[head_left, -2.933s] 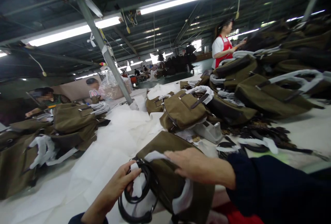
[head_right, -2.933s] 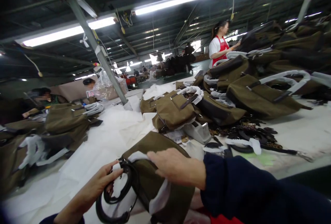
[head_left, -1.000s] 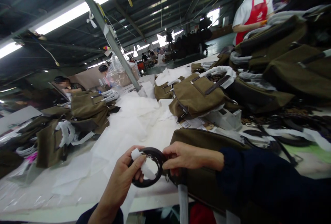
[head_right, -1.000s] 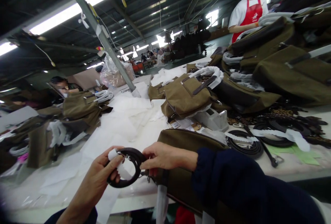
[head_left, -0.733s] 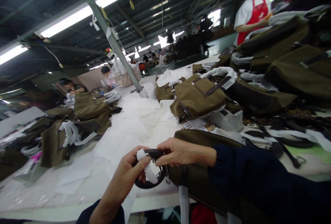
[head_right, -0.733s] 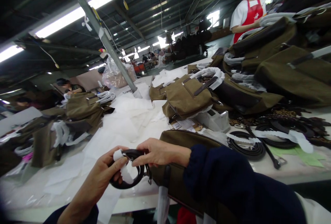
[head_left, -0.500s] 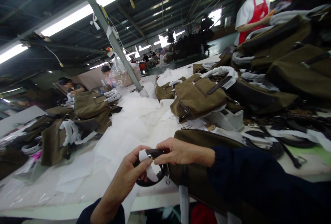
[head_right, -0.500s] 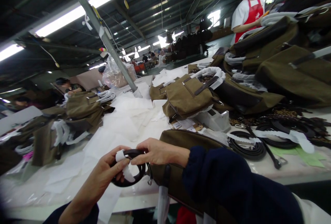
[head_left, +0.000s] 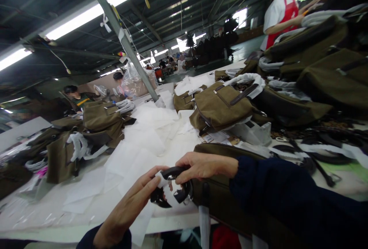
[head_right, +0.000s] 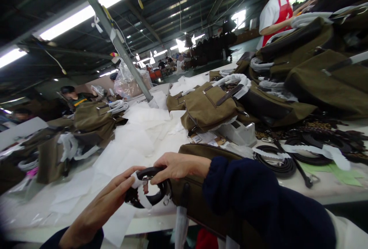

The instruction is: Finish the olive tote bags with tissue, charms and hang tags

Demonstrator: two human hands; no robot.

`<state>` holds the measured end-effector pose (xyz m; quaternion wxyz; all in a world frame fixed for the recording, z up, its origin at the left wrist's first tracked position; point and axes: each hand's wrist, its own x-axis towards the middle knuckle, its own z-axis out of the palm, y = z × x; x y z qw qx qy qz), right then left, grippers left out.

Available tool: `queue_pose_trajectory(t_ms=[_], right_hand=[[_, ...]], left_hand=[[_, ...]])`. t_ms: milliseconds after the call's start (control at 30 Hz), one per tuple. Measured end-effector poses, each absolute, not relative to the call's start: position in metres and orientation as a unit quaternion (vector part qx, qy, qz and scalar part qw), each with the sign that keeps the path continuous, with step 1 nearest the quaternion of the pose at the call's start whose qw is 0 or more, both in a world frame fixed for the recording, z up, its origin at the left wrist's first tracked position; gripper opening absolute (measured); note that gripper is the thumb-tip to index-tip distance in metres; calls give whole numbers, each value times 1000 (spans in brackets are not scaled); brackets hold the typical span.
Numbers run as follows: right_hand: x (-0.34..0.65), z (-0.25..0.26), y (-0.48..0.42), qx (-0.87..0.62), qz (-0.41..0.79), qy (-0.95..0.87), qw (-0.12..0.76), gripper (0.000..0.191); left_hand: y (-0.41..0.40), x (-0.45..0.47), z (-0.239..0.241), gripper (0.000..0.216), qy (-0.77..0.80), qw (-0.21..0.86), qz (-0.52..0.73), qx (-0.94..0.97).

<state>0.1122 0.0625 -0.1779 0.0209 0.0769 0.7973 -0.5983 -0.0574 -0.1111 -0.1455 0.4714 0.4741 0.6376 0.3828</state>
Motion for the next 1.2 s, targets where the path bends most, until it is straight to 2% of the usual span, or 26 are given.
queue_pose_trajectory(t_ms=[233,467,700,800,933,1100,1200], right_hand=[[103,-192,63,43,-663,744,70,34],[103,-188,67,64,-567,816,91,38],[112,-202,66,63,-636,769,6,43],[117,-205,60,95,-613,784,-23,32],[119,-196,56,107,-557,823,7,21],[115,-185,57,89,-517,849,62,20],[115,-185,58,84,-520,848,59,21]], left_hand=[[-106,-55,-152,34,605,506,318,526],[-96,-47,-160,26,616,466,293,564],[-96,-47,-176,28,661,405,393,495],[-96,-48,-181,30,662,406,398,488],[-94,-47,-181,32,653,425,338,527],[-95,-44,-176,27,651,412,285,570],[-98,-45,-175,28,646,427,293,561]])
